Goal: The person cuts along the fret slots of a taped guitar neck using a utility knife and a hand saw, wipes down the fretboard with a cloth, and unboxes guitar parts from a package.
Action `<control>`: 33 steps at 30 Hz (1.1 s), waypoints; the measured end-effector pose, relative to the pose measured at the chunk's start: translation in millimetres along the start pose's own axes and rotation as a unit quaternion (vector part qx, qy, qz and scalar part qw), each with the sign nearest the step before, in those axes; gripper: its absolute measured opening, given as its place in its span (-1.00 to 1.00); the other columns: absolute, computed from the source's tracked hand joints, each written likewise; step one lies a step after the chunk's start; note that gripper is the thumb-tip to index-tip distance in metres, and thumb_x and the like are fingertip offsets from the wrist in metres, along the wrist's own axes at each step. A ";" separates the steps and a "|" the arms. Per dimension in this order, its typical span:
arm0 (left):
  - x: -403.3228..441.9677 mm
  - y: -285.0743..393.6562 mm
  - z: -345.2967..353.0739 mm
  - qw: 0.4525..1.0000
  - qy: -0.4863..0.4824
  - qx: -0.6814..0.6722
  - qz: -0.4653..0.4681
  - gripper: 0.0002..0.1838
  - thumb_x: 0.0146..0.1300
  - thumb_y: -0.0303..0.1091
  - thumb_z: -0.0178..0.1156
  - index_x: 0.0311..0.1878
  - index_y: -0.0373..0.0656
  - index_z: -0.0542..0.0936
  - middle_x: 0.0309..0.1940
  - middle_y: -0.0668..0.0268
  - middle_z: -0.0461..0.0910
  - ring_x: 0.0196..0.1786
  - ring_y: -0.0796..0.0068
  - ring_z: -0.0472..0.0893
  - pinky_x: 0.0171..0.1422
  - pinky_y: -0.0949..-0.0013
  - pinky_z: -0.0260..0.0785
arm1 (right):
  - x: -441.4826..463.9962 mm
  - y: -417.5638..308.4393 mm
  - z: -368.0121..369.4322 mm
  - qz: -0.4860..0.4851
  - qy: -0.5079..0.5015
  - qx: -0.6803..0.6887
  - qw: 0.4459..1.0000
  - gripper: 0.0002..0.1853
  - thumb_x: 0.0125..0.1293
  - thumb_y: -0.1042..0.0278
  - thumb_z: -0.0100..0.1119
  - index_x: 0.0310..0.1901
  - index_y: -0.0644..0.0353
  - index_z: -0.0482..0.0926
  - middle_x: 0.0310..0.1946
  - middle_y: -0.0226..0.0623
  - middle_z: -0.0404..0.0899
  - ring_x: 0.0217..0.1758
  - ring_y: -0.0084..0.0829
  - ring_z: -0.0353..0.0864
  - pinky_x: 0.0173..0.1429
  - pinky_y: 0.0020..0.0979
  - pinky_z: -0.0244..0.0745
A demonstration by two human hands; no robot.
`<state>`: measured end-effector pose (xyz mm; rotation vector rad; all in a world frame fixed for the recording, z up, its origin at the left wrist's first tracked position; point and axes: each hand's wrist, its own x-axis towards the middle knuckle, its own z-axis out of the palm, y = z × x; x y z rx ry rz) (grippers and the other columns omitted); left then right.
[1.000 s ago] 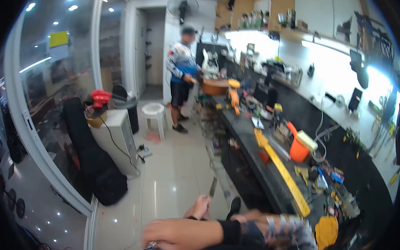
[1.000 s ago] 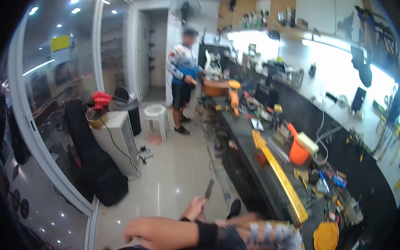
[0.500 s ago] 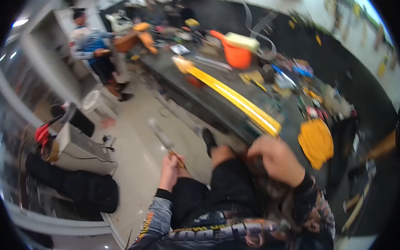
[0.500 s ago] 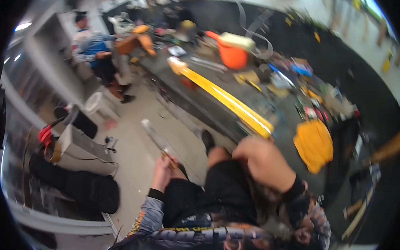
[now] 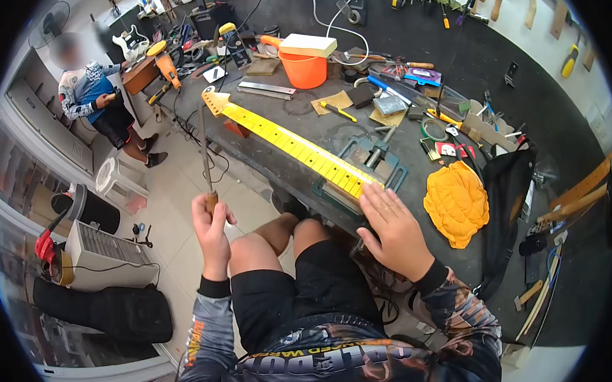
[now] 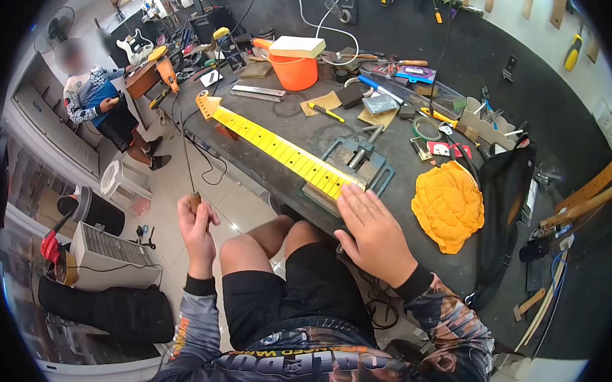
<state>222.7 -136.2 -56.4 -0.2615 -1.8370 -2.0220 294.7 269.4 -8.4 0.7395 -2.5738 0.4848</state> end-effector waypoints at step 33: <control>404.0 -96.3 141.9 0.744 -0.207 0.594 0.224 -0.64 0.58 -0.13 0.40 0.34 0.05 0.72 0.30 0.23 0.66 0.52 0.03 0.53 0.54 -0.15 0.38 | 1.0 24.7 11.8 -0.016 0.066 0.237 0.969 -0.45 0.17 0.62 0.50 0.23 0.05 0.79 0.14 -0.26 0.71 0.16 -0.13 0.82 0.22 -0.07 0.81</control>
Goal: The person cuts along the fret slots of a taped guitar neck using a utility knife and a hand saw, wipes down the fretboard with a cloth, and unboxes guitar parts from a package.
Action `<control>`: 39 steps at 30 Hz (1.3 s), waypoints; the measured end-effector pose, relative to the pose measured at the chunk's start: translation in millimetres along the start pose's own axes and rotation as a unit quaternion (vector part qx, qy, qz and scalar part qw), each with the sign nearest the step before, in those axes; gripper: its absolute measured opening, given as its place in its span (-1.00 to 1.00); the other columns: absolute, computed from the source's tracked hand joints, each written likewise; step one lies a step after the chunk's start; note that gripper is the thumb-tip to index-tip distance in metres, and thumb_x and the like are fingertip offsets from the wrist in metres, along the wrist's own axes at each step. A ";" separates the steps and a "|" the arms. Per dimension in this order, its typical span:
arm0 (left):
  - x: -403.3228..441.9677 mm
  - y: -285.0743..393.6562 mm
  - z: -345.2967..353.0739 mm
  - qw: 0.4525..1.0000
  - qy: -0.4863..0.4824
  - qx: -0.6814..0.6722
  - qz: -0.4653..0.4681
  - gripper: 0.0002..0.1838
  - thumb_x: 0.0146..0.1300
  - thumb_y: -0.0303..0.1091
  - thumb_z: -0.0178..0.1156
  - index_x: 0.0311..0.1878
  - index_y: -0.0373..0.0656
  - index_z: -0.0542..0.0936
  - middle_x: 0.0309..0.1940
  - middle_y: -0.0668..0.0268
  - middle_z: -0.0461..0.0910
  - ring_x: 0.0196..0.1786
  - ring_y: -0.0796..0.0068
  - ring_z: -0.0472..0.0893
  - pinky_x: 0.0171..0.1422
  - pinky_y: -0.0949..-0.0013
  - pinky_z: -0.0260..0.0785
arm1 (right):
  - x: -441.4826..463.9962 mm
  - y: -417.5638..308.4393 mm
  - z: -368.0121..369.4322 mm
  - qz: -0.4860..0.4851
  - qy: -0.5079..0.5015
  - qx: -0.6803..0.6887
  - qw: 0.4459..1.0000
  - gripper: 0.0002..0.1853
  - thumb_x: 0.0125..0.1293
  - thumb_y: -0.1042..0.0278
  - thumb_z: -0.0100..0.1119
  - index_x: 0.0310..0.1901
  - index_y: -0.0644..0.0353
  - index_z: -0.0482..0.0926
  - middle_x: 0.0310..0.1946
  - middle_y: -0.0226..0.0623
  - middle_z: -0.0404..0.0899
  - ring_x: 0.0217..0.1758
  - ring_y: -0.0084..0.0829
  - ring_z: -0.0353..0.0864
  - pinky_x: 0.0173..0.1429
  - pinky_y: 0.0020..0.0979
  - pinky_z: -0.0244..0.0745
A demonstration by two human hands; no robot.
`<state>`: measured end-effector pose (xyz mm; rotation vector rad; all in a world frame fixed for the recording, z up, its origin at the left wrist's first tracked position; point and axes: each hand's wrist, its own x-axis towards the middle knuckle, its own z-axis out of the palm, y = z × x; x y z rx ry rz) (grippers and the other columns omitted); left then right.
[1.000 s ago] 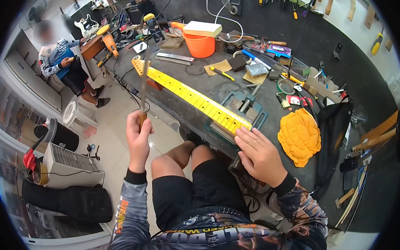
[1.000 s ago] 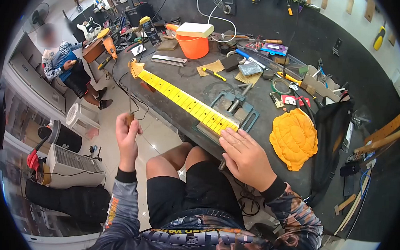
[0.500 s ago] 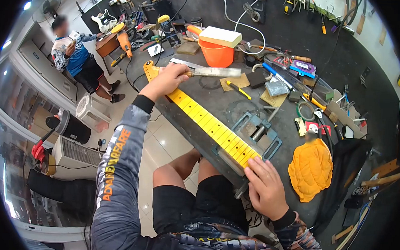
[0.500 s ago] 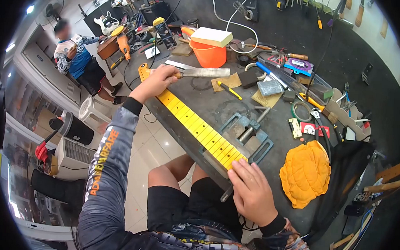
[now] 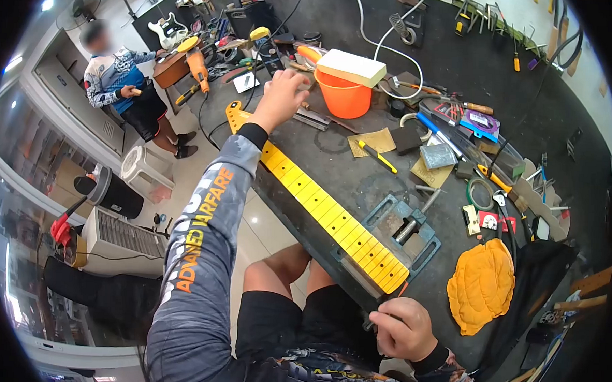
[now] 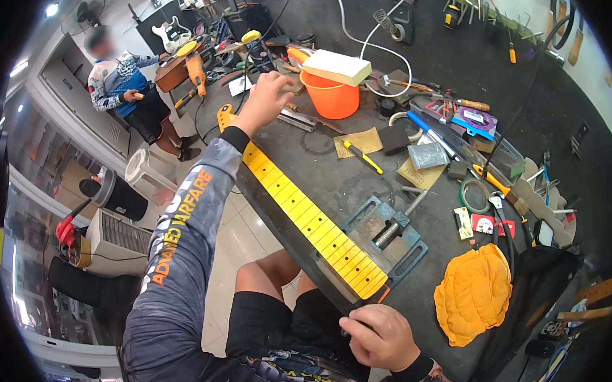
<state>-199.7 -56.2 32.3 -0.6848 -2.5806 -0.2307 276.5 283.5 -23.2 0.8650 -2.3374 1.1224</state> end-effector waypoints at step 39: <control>-471.6 12.0 -67.4 0.769 0.193 -0.455 -0.405 -0.64 0.66 -0.51 0.27 0.43 -0.30 0.60 0.22 0.19 0.69 0.14 0.43 0.71 0.28 0.26 0.61 | -12.7 15.6 -113.7 0.302 0.340 -0.396 0.798 -0.67 0.84 0.25 0.21 0.40 0.22 0.73 0.25 -0.06 0.86 0.28 -0.20 0.87 0.39 -0.24 0.68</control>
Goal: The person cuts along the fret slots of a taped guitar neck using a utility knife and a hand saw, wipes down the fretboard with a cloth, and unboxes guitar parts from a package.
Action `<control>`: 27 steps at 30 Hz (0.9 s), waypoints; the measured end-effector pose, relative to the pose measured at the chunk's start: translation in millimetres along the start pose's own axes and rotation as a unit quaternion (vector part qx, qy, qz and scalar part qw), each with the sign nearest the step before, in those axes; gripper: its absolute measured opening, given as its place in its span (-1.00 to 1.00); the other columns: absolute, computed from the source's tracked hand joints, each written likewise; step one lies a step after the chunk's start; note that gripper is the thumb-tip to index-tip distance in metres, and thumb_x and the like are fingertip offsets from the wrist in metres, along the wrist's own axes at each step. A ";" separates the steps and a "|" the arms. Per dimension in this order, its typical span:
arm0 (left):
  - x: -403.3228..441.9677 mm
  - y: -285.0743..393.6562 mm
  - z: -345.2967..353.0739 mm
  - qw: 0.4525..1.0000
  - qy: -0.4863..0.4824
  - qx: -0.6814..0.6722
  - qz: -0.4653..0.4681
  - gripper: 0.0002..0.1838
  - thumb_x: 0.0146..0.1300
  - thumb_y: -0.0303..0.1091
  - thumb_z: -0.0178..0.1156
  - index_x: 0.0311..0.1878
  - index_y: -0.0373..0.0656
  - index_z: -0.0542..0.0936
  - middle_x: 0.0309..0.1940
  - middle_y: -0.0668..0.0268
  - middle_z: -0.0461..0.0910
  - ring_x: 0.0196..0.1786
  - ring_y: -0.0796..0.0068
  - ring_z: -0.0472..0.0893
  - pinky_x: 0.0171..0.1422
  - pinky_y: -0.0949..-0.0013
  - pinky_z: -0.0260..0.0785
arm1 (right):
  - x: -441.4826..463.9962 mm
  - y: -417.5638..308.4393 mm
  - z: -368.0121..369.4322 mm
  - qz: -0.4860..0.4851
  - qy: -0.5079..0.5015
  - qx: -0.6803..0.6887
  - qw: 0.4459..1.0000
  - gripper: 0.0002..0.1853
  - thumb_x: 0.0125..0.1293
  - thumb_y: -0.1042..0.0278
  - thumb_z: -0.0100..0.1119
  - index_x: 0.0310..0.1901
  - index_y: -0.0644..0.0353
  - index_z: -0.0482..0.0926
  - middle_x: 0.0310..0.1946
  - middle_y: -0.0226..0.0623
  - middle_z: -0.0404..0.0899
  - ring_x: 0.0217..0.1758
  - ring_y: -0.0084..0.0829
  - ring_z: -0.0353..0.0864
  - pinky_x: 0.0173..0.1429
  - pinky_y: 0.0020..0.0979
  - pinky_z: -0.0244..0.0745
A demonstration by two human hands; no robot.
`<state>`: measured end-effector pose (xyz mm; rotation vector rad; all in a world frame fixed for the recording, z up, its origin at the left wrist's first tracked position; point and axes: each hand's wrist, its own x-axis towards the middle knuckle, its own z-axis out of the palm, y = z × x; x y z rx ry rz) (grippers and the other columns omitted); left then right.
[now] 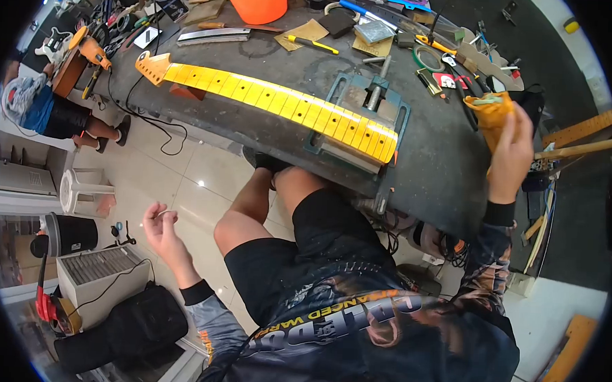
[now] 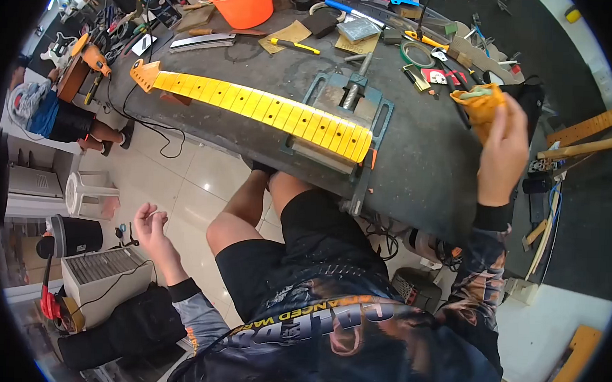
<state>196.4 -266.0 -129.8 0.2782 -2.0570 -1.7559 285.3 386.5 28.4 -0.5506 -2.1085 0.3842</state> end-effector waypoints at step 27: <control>30.4 62.6 71.6 0.983 -0.016 -0.140 0.118 -0.45 0.82 -0.20 0.16 0.68 -0.29 0.50 0.62 0.03 0.57 0.58 0.13 0.64 0.70 0.06 0.50 | -203.3 -156.9 81.2 -0.550 -0.549 0.346 0.526 -0.90 0.51 0.29 0.28 -0.09 0.09 0.69 -0.15 -0.38 0.67 0.03 -0.30 0.75 0.15 -0.25 0.57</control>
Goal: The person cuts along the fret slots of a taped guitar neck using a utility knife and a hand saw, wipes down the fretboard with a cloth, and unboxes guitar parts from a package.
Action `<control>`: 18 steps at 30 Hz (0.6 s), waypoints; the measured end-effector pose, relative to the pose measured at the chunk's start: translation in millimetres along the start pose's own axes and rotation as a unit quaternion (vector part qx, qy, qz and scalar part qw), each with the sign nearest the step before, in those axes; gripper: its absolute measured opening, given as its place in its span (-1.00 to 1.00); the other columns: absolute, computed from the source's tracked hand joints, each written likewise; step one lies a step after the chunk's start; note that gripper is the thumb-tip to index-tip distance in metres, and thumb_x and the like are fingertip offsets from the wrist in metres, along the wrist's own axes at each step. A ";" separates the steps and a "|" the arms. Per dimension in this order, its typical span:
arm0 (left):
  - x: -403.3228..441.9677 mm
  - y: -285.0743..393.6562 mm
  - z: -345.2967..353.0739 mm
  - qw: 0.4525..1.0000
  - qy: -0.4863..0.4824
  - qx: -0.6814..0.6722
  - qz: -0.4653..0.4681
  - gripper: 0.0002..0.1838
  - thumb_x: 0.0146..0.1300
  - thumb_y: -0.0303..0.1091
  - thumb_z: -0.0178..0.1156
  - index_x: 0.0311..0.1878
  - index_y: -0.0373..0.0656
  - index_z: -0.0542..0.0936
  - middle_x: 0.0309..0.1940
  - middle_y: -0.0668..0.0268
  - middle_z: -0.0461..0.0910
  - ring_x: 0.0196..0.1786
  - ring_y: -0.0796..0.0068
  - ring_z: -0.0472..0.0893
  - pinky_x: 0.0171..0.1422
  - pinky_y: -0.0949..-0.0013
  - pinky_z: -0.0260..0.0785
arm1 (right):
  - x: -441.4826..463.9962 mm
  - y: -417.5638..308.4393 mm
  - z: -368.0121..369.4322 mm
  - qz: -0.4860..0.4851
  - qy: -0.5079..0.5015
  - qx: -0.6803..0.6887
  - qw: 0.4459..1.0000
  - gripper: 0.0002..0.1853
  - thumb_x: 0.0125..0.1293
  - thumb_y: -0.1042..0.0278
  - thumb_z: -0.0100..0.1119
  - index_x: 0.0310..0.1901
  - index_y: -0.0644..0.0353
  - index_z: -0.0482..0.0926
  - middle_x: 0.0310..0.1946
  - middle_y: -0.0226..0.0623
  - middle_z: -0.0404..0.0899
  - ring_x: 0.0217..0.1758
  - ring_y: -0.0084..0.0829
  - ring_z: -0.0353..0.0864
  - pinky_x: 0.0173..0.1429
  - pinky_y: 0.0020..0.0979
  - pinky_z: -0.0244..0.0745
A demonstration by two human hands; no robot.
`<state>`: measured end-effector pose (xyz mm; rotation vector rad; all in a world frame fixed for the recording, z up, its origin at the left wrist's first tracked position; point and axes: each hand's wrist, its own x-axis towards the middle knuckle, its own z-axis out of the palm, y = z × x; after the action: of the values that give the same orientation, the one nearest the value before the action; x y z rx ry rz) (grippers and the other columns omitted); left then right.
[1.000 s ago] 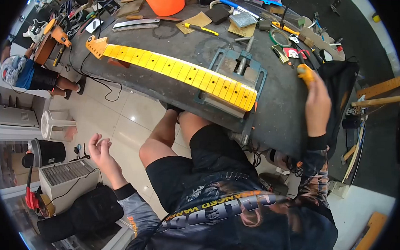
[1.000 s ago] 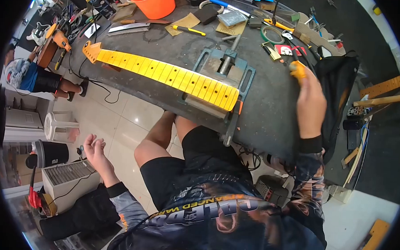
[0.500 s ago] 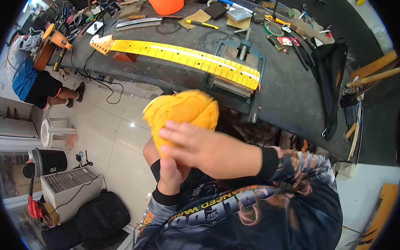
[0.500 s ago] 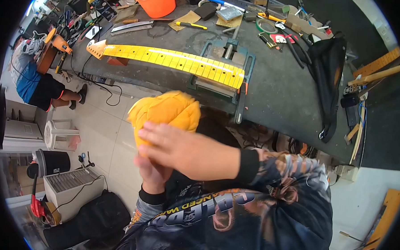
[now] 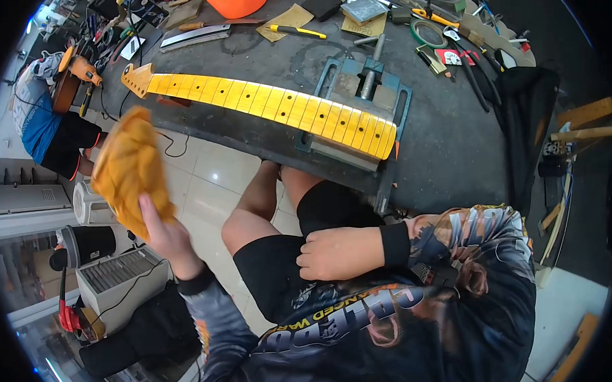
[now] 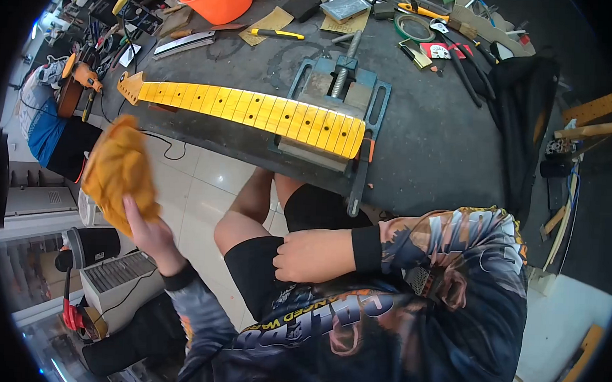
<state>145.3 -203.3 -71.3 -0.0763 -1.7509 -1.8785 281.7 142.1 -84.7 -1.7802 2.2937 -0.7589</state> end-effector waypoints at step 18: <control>-141.2 104.0 214.0 0.699 -0.670 -0.243 -0.060 -0.52 0.49 -0.28 0.42 0.35 -0.38 0.72 0.29 -0.05 0.82 0.38 -0.18 0.79 0.59 -0.14 0.60 | -13.9 -4.2 10.0 0.072 -0.022 0.028 0.997 -0.84 0.51 0.25 0.29 -0.13 0.12 0.77 -0.17 -0.29 0.80 -0.01 -0.25 0.87 0.08 -0.20 0.67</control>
<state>238.4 48.7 -4.8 -2.0237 -1.8590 -2.5203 293.5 151.4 -94.0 -1.5715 2.3196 -0.7431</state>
